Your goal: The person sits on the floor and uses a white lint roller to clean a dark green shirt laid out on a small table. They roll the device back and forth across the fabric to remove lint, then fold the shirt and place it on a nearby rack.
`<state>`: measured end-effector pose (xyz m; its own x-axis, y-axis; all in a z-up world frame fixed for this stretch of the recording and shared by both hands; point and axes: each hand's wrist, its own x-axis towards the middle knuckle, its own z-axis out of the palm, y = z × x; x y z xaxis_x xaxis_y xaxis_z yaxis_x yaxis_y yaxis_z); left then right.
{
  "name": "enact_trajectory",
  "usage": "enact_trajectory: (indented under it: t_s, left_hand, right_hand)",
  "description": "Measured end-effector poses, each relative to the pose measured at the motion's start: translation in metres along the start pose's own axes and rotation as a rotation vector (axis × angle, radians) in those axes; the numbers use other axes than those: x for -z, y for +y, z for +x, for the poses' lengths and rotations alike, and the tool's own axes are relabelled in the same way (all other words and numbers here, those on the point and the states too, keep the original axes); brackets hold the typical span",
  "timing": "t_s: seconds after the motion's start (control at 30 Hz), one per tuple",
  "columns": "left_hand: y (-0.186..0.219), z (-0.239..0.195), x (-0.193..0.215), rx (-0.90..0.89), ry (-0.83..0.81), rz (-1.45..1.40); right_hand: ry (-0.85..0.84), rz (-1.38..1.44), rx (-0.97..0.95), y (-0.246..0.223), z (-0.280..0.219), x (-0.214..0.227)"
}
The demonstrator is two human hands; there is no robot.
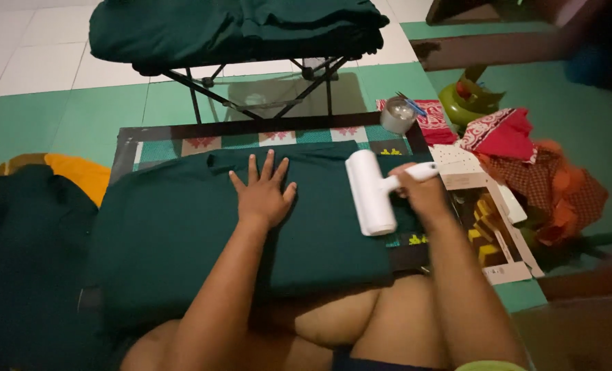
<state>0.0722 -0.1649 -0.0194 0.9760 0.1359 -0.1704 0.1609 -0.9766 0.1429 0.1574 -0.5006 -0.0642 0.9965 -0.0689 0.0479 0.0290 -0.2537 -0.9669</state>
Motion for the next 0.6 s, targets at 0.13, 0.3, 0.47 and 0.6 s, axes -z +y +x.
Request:
enact_trajectory:
  t_s: [0.13, 0.3, 0.47, 0.6]
  left_hand:
    - [0.002, -0.002, 0.0, 0.002, 0.011, 0.003]
    - [-0.003, 0.003, -0.008, -0.011, 0.051, 0.0]
    - [-0.003, 0.005, -0.013, 0.008, 0.044, 0.04]
    - [-0.001, 0.006, -0.01, 0.021, 0.055, 0.016]
  right_hand:
    - [0.008, -0.001, 0.029, 0.013, 0.012, 0.067]
    - [0.118, 0.021, 0.016, 0.021, 0.021, 0.117]
    - [0.201, 0.081, 0.062, 0.048, 0.05, 0.147]
    - [0.415, 0.311, -0.018, 0.032, 0.059, 0.123]
